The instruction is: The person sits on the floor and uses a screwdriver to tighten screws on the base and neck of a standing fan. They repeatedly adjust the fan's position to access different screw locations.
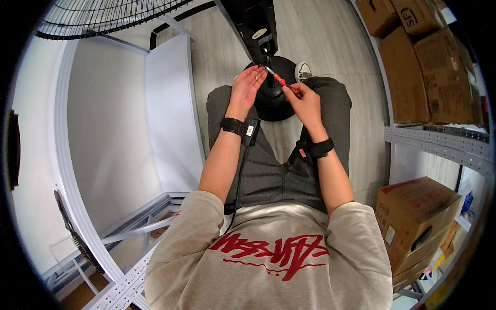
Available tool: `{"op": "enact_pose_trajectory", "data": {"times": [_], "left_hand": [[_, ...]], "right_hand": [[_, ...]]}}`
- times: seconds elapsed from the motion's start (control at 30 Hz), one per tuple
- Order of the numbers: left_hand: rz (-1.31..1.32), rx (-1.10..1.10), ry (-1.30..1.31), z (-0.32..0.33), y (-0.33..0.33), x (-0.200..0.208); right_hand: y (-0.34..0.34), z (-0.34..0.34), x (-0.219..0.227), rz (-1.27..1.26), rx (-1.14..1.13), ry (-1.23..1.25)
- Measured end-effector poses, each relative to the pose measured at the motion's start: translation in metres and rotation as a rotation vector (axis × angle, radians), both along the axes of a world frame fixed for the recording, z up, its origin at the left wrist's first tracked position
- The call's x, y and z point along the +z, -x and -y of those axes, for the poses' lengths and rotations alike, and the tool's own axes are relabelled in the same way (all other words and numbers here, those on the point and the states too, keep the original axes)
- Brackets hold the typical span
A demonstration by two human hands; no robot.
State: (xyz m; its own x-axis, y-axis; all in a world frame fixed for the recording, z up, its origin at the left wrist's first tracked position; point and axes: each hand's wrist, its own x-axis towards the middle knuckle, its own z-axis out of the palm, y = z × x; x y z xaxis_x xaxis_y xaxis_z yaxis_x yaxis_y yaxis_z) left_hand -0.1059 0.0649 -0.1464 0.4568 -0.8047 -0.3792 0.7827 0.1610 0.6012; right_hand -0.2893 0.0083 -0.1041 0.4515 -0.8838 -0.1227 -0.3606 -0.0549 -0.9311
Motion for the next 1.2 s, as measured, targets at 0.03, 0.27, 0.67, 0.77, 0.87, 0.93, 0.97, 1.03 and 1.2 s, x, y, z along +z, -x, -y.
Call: {"op": "enact_pose_trajectory", "data": {"times": [0.03,0.27,0.67,0.77,0.87,0.93,0.97,1.03,1.2], "left_hand": [[-0.023,0.004,0.009,0.0,-0.001,0.0],[-0.111,0.034,0.067,-0.001,-0.001,0.001],[-0.081,0.076,0.089,0.001,-0.001,-0.002],[-0.077,0.07,0.107,0.001,0.0,-0.002],[-0.076,0.064,0.103,0.001,0.0,-0.002],[-0.088,0.054,0.086,0.0,-0.001,-0.002],[-0.074,0.048,0.081,0.0,0.0,-0.001],[-0.046,0.037,0.07,0.0,0.002,0.0],[-0.072,0.02,0.055,0.001,0.001,0.001]], "right_hand": [[-0.001,-0.001,-0.002,0.003,0.02,-0.027],[0.001,-0.005,-0.017,0.006,0.085,-0.11],[0.005,-0.005,-0.023,0.017,0.112,-0.087],[0.006,-0.004,-0.026,-0.01,0.118,-0.061],[0.006,-0.004,-0.023,0.005,0.116,-0.1],[0.006,-0.005,-0.019,0.002,0.112,-0.097],[0.006,-0.005,-0.018,0.0,0.11,-0.095],[0.006,-0.005,-0.018,-0.003,0.112,-0.103],[0.005,-0.005,-0.019,-0.008,0.113,-0.114]]}}
